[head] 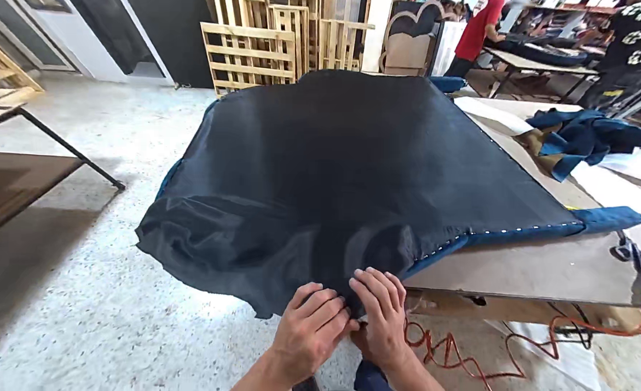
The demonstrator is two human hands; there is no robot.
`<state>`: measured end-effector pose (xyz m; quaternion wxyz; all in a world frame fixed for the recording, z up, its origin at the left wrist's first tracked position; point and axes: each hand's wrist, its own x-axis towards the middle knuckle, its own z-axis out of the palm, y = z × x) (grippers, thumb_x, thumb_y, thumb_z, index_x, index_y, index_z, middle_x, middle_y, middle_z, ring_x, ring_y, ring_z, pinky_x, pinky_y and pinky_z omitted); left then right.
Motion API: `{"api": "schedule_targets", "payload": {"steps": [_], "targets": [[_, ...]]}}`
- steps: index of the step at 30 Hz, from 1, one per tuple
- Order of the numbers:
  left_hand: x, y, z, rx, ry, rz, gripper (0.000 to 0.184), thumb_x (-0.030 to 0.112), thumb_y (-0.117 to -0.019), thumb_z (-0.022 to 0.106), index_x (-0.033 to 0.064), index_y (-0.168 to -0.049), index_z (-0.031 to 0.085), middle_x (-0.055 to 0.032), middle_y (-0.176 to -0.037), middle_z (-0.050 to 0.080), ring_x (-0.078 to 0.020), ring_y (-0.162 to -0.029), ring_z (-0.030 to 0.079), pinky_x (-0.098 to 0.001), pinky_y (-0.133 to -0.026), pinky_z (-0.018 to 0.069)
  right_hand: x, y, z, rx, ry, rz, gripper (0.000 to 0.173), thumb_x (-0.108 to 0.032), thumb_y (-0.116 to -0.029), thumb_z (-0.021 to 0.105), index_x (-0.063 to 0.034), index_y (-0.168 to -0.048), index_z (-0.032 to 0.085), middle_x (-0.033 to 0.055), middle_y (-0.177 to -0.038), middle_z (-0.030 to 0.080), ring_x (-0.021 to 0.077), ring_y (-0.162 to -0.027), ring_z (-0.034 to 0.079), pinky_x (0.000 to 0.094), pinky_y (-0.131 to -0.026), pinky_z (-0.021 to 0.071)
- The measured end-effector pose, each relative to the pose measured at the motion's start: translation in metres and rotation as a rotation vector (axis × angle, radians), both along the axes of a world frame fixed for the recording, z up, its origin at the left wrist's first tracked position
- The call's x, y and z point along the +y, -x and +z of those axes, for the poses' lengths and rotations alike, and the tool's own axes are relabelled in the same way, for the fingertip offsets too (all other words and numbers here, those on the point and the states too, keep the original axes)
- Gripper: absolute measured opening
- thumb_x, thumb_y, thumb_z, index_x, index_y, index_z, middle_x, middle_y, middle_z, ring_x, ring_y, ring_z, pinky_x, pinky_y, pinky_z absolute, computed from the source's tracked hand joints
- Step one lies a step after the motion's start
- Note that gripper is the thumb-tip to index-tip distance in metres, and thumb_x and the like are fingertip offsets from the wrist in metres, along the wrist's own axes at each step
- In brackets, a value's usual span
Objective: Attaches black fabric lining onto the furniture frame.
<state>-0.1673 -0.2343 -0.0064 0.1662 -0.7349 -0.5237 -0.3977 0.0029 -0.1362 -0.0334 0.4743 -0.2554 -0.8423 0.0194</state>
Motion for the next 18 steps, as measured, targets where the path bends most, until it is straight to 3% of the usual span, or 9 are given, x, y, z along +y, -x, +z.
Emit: {"api": "schedule_targets", "payload": {"steps": [2, 4, 8, 11, 13, 14, 16, 18], "targets": [[-0.003, 0.003, -0.003, 0.008, 0.018, -0.004, 0.019, 0.037, -0.0990, 0.068, 0.0200, -0.098, 0.075, 0.0054, -0.105, 0.075, -0.0107, -0.111, 0.066, -0.0362, -0.109, 0.0458, 0.007, -0.006, -0.003, 0.081, -0.014, -0.044, 0.024, -0.028, -0.0908, 0.063, -0.0259, -0.114, 0.071, -0.0005, -0.121, 0.069, 0.0201, -0.121, 0.061, 0.0464, -0.110, 0.0441], [-0.008, 0.009, -0.007, 0.025, 0.045, -0.015, 0.019, 0.038, -0.0983, 0.069, 0.0199, -0.098, 0.076, 0.0060, -0.104, 0.075, -0.0101, -0.108, 0.067, -0.0347, -0.106, 0.0468, 0.016, -0.019, -0.007, 0.090, -0.010, -0.031, 0.020, -0.015, -0.0901, 0.065, -0.0252, -0.103, 0.076, -0.0032, -0.107, 0.074, 0.0171, -0.110, 0.067, 0.0445, -0.106, 0.0503], [-0.016, 0.014, -0.021, 0.066, 0.133, -0.058, 0.021, 0.038, -0.0989, 0.068, 0.0185, -0.102, 0.077, 0.0044, -0.105, 0.075, -0.0111, -0.110, 0.067, -0.0342, -0.106, 0.0475, 0.013, -0.049, -0.029, -0.044, 0.047, 0.139, 0.021, -0.011, -0.0957, 0.063, -0.0235, -0.107, 0.076, -0.0047, -0.112, 0.075, 0.0158, -0.117, 0.066, 0.0419, -0.107, 0.0515], [-0.026, 0.002, -0.032, 0.071, 0.211, -0.171, 0.026, 0.037, -0.1008, 0.065, 0.0157, -0.088, 0.073, 0.0022, -0.079, 0.069, -0.0146, -0.100, 0.069, -0.0376, -0.107, 0.0488, 0.018, -0.059, -0.026, -0.077, 0.060, 0.168, 0.019, -0.012, -0.0965, 0.062, -0.0220, -0.103, 0.077, -0.0032, -0.112, 0.075, 0.0160, -0.116, 0.067, 0.0408, -0.106, 0.0527], [-0.043, -0.014, -0.040, 0.076, 0.262, -0.277, 0.028, 0.036, -0.1036, 0.061, 0.0160, -0.086, 0.070, 0.0024, -0.076, 0.068, -0.0153, -0.099, 0.070, -0.0393, -0.108, 0.0495, 0.020, -0.062, -0.020, -0.112, 0.061, 0.180, 0.019, -0.011, -0.0967, 0.061, -0.0207, -0.103, 0.077, -0.0030, -0.110, 0.076, 0.0157, -0.114, 0.068, 0.0402, -0.105, 0.0531], [-0.050, -0.021, -0.040, 0.060, 0.253, -0.309, 0.025, 0.036, -0.1036, 0.061, 0.0164, -0.090, 0.070, 0.0022, -0.083, 0.071, -0.0154, -0.104, 0.070, -0.0393, -0.107, 0.0496, 0.022, -0.062, -0.018, -0.127, 0.057, 0.182, 0.020, -0.012, -0.0971, 0.061, -0.0200, -0.105, 0.077, -0.0030, -0.109, 0.076, 0.0157, -0.113, 0.068, 0.0402, -0.105, 0.0531], [-0.057, -0.026, -0.030, 0.024, 0.196, -0.234, 0.025, 0.040, -0.1018, 0.062, 0.0205, -0.115, 0.070, 0.0030, -0.116, 0.073, -0.0139, -0.125, 0.062, -0.0384, -0.113, 0.0447, 0.024, -0.062, -0.015, -0.148, 0.038, 0.159, 0.022, -0.013, -0.0974, 0.061, -0.0201, -0.113, 0.074, -0.0029, -0.109, 0.075, 0.0158, -0.113, 0.068, 0.0400, -0.105, 0.0527], [-0.047, -0.022, -0.021, 0.045, 0.177, 0.006, 0.042, 0.044, -0.0993, 0.062, 0.0283, -0.139, 0.058, 0.0056, -0.145, 0.059, -0.0147, -0.145, 0.044, -0.0428, -0.122, 0.0328, 0.024, -0.060, -0.013, -0.182, 0.031, 0.115, 0.034, -0.015, -0.0946, 0.061, -0.0235, -0.127, 0.069, -0.0003, -0.117, 0.072, 0.0195, -0.119, 0.064, 0.0427, -0.106, 0.0506]]}}
